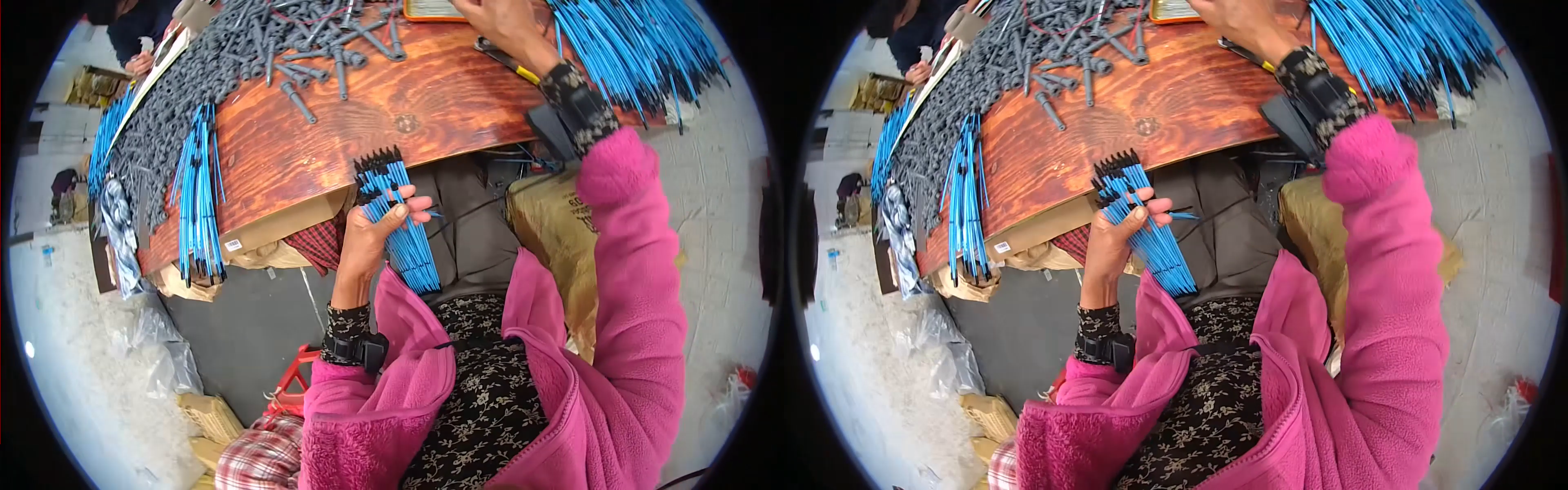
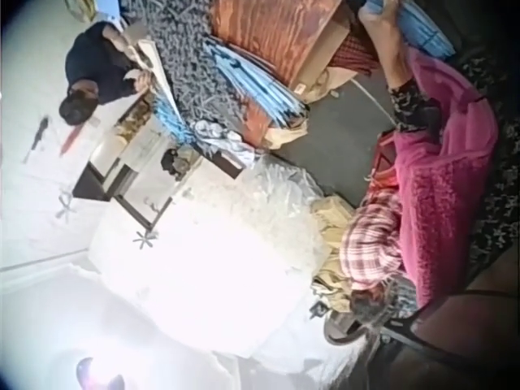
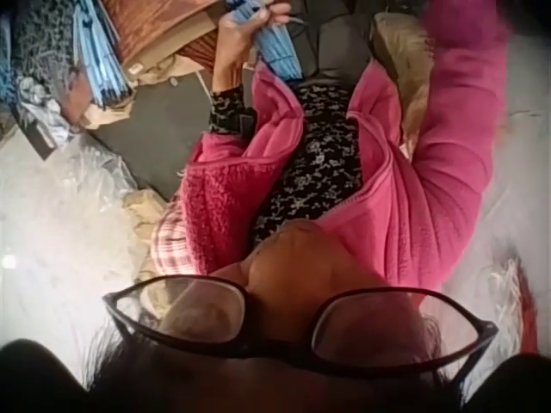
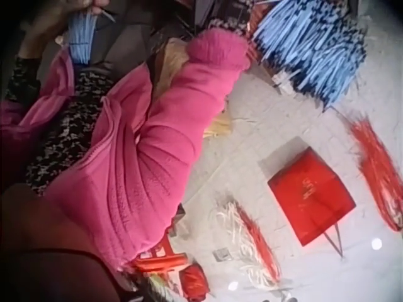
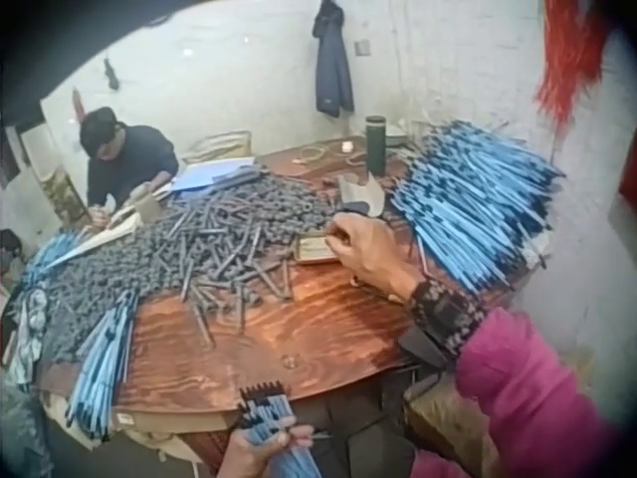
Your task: The person uses yellow-handled shears to trim a red tie on a blue plastic assembly before gathering several blue rods. They then align the rods and thread a wire through them by hand.
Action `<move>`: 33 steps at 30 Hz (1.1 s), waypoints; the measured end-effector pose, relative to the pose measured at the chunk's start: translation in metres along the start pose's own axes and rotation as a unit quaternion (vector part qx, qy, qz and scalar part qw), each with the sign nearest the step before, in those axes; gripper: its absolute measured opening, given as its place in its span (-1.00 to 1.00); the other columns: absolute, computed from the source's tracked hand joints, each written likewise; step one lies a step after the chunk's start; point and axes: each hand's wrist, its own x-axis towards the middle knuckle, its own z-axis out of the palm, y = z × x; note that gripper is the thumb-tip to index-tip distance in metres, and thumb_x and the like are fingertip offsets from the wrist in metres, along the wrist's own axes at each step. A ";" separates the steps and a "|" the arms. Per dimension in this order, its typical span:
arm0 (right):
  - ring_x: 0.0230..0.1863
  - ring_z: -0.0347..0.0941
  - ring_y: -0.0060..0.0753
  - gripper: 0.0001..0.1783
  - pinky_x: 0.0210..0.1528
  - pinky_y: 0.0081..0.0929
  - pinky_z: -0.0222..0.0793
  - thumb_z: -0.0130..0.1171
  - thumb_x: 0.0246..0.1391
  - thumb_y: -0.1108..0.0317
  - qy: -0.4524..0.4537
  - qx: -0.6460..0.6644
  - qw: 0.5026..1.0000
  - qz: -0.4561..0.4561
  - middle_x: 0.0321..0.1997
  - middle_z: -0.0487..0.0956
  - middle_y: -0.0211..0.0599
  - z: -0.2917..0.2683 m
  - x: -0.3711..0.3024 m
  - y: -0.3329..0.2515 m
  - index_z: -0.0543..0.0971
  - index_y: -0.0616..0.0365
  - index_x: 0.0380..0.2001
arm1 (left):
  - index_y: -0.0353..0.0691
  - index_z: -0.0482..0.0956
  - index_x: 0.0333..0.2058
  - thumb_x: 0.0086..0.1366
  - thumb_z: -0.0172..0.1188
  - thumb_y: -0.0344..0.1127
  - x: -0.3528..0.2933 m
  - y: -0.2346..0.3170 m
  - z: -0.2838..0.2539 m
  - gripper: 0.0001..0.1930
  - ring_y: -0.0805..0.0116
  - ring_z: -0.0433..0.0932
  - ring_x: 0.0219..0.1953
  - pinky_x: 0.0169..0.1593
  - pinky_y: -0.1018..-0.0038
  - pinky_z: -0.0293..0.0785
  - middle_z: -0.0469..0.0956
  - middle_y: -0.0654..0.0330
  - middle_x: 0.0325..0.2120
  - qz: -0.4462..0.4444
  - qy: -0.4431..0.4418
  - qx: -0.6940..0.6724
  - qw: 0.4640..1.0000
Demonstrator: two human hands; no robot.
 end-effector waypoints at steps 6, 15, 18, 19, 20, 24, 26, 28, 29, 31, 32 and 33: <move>-0.16 0.55 -0.32 -0.78 -0.11 -0.37 0.44 0.09 0.19 0.37 -0.185 0.103 0.976 0.055 -0.20 0.62 -0.25 0.015 -0.039 -0.067 0.63 0.19 -0.17 | -0.39 0.48 0.11 0.33 0.26 -0.31 -0.003 0.002 -0.005 -0.56 0.22 0.69 -0.15 -0.04 0.36 0.59 0.65 -0.09 -0.12 0.006 0.010 0.026 1.000; -0.15 0.52 -0.36 -0.79 -0.10 -0.43 0.43 0.08 0.14 0.51 -0.279 0.175 0.941 0.083 -0.29 0.53 -0.28 0.035 -0.106 -0.111 0.62 0.23 -0.17 | -0.36 0.51 0.11 0.36 0.24 -0.30 -0.001 0.002 -0.002 -0.60 0.35 0.68 -0.17 -0.09 0.51 0.51 0.67 -0.01 -0.12 0.013 -0.005 0.033 0.999; -0.15 0.52 -0.34 -0.79 -0.10 -0.42 0.43 0.07 0.14 0.53 -0.284 0.195 0.932 0.110 -0.28 0.53 -0.28 0.035 -0.106 -0.115 0.62 0.24 -0.18 | -0.36 0.51 0.11 0.36 0.23 -0.30 -0.001 0.003 0.001 -0.60 0.36 0.68 -0.17 -0.10 0.51 0.51 0.67 0.00 -0.12 0.015 -0.007 0.029 0.999; -0.15 0.52 -0.33 -0.78 -0.10 -0.42 0.43 0.07 0.14 0.54 -0.283 0.195 0.933 0.103 -0.27 0.53 -0.27 0.035 -0.107 -0.114 0.61 0.25 -0.17 | -0.36 0.51 0.11 0.37 0.22 -0.29 -0.002 0.003 0.002 -0.60 0.36 0.68 -0.17 -0.11 0.51 0.51 0.67 0.00 -0.13 0.014 -0.004 0.027 1.000; -0.15 0.52 -0.33 -0.78 -0.10 -0.42 0.43 0.06 0.14 0.54 -0.283 0.195 0.934 0.097 -0.26 0.53 -0.26 0.035 -0.108 -0.113 0.61 0.25 -0.17 | -0.36 0.51 0.12 0.37 0.22 -0.29 -0.002 0.004 0.002 -0.60 0.36 0.68 -0.18 -0.11 0.52 0.50 0.68 0.00 -0.13 0.012 -0.002 0.025 1.000; -0.15 0.52 -0.32 -0.78 -0.09 -0.41 0.44 0.05 0.14 0.54 -0.281 0.197 0.934 0.102 -0.23 0.53 -0.25 0.036 -0.110 -0.115 0.61 0.25 -0.17 | -0.36 0.51 0.12 0.37 0.22 -0.28 -0.002 0.005 0.002 -0.59 0.37 0.68 -0.18 -0.12 0.52 0.50 0.68 0.00 -0.14 0.010 -0.001 0.026 1.000; -0.15 0.52 -0.31 -0.77 -0.08 -0.41 0.45 0.05 0.14 0.54 -0.280 0.197 0.933 0.108 -0.22 0.53 -0.25 0.036 -0.110 -0.115 0.61 0.25 -0.17 | -0.36 0.52 0.12 0.37 0.22 -0.28 -0.002 0.004 0.002 -0.59 0.36 0.68 -0.18 -0.12 0.52 0.51 0.68 0.00 -0.14 0.011 -0.001 0.025 1.000; -0.15 0.53 -0.31 -0.77 -0.08 -0.41 0.45 0.04 0.14 0.54 -0.282 0.178 0.938 0.099 -0.22 0.53 -0.25 0.036 -0.109 -0.116 0.62 0.24 -0.16 | -0.36 0.52 0.11 0.37 0.23 -0.27 -0.002 0.004 0.002 -0.59 0.36 0.68 -0.18 -0.12 0.52 0.51 0.68 0.00 -0.14 0.013 -0.001 0.024 1.000; -0.15 0.53 -0.31 -0.77 -0.08 -0.41 0.45 0.04 0.14 0.54 -0.282 0.169 0.940 0.094 -0.22 0.53 -0.25 0.036 -0.109 -0.116 0.62 0.24 -0.16 | -0.36 0.52 0.11 0.37 0.23 -0.27 -0.002 0.004 0.002 -0.59 0.36 0.68 -0.18 -0.12 0.52 0.51 0.68 0.00 -0.14 0.013 -0.001 0.024 1.000; -0.16 0.53 -0.30 -0.76 -0.09 -0.40 0.44 0.04 0.14 0.54 -0.283 0.175 0.938 0.096 -0.23 0.53 -0.25 0.036 -0.110 -0.115 0.62 0.23 -0.16 | -0.36 0.52 0.11 0.36 0.24 -0.26 -0.002 0.006 0.002 -0.58 0.36 0.68 -0.18 -0.12 0.52 0.51 0.68 0.00 -0.14 0.013 -0.001 0.030 0.999; -0.16 0.52 -0.30 -0.76 -0.10 -0.40 0.44 0.04 0.14 0.54 -0.284 0.181 0.936 0.099 -0.24 0.53 -0.25 0.037 -0.111 -0.115 0.62 0.23 -0.16 | -0.36 0.52 0.11 0.36 0.24 -0.26 -0.003 0.006 0.002 -0.58 0.36 0.68 -0.18 -0.13 0.52 0.51 0.68 0.00 -0.14 0.013 -0.001 0.033 0.999; -0.17 0.52 -0.29 -0.76 -0.11 -0.39 0.44 0.03 0.14 0.54 -0.285 0.187 0.935 0.101 -0.25 0.53 -0.25 0.037 -0.111 -0.114 0.62 0.22 -0.16 | -0.36 0.52 0.11 0.36 0.24 -0.26 -0.003 0.006 0.002 -0.58 0.36 0.68 -0.18 -0.13 0.52 0.51 0.68 0.00 -0.14 0.013 -0.001 0.033 0.999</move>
